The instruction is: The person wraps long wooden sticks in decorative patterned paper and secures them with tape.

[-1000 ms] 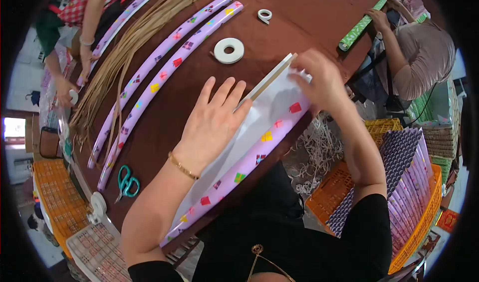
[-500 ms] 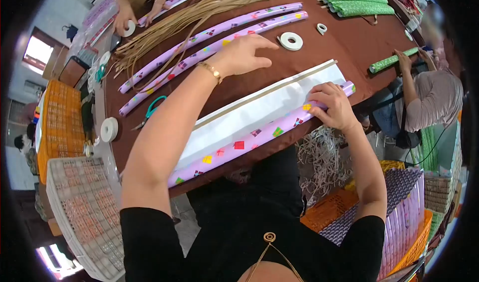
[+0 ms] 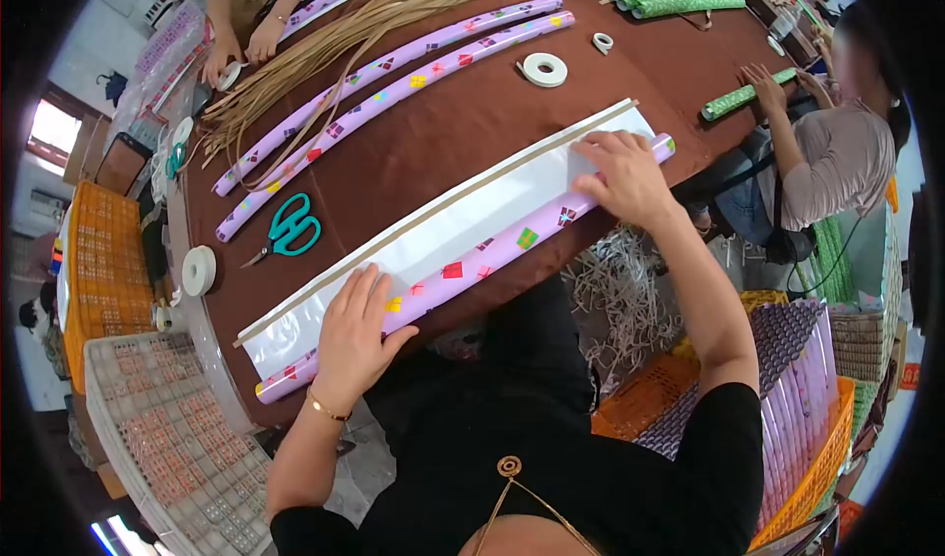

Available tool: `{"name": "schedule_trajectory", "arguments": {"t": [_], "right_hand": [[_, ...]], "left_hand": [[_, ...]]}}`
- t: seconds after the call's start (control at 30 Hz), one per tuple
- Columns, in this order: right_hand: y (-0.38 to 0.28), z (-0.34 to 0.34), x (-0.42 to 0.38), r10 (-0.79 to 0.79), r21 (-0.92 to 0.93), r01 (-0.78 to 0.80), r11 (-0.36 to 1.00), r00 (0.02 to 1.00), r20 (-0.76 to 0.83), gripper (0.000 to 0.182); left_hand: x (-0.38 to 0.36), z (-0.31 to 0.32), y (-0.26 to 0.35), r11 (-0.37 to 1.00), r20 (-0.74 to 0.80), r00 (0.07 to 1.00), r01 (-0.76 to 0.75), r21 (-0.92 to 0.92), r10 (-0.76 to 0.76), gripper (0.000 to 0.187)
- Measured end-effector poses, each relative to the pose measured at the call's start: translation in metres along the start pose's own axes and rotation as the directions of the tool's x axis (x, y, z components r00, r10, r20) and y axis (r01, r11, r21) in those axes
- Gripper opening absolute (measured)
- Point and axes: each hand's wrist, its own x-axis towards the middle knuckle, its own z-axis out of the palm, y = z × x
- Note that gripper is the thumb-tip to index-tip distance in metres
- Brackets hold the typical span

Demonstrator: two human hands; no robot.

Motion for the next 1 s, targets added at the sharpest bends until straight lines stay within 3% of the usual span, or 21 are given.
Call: {"name": "schedule_trajectory", "arguments": {"t": [0.17, 0.2, 0.27, 0.37, 0.63, 0.83, 0.9, 0.97, 1.0], "right_hand": [[0.014, 0.0, 0.011, 0.31, -0.109, -0.31, 0.944, 0.95, -0.016, 0.044], [0.008, 0.002, 0.013, 0.313, -0.11, -0.312, 0.944, 0.95, -0.015, 0.044], [-0.013, 0.01, 0.015, 0.027, -0.049, -0.033, 0.998, 0.994, -0.106, 0.046], [-0.036, 0.007, 0.02, -0.045, -0.012, 0.045, 0.999, 0.999, 0.002, 0.05], [0.007, 0.001, 0.012, 0.086, -0.127, -0.086, 0.988, 0.996, -0.006, 0.048], [0.063, -0.005, 0.009, 0.446, -0.223, -0.453, 0.863, 0.891, -0.085, 0.048], [0.071, -0.002, 0.008, 0.438, -0.219, -0.451, 0.865, 0.893, -0.107, 0.046], [0.066, 0.004, 0.013, 0.294, -0.222, -0.34, 0.914, 0.932, -0.214, 0.04], [0.065, 0.004, 0.015, 0.298, -0.167, -0.322, 0.932, 0.942, -0.152, 0.04]], "left_hand": [[-0.014, -0.007, -0.008, 1.0, 0.012, 1.0, 0.021, 0.004, -0.021, 0.073], [-0.013, -0.01, -0.006, 0.999, 0.004, 0.999, 0.035, 0.026, -0.035, 0.074], [-0.011, -0.01, -0.006, 0.997, -0.005, 0.999, 0.053, 0.059, -0.053, 0.08], [-0.01, -0.007, -0.009, 0.992, 0.006, 0.997, 0.082, 0.091, -0.083, 0.084], [-0.01, -0.009, -0.011, 0.99, 0.044, 0.994, 0.091, 0.108, -0.096, 0.087], [-0.009, -0.006, -0.01, 0.987, 0.058, 0.993, 0.1, 0.126, -0.108, 0.088], [-0.012, -0.004, -0.012, 0.989, 0.02, 0.995, 0.09, 0.117, -0.093, 0.09], [-0.011, -0.004, -0.013, 0.991, 0.026, 0.994, 0.105, 0.086, -0.108, 0.09], [-0.01, -0.005, -0.011, 0.99, 0.028, 0.991, 0.126, 0.064, -0.128, 0.089]]}}
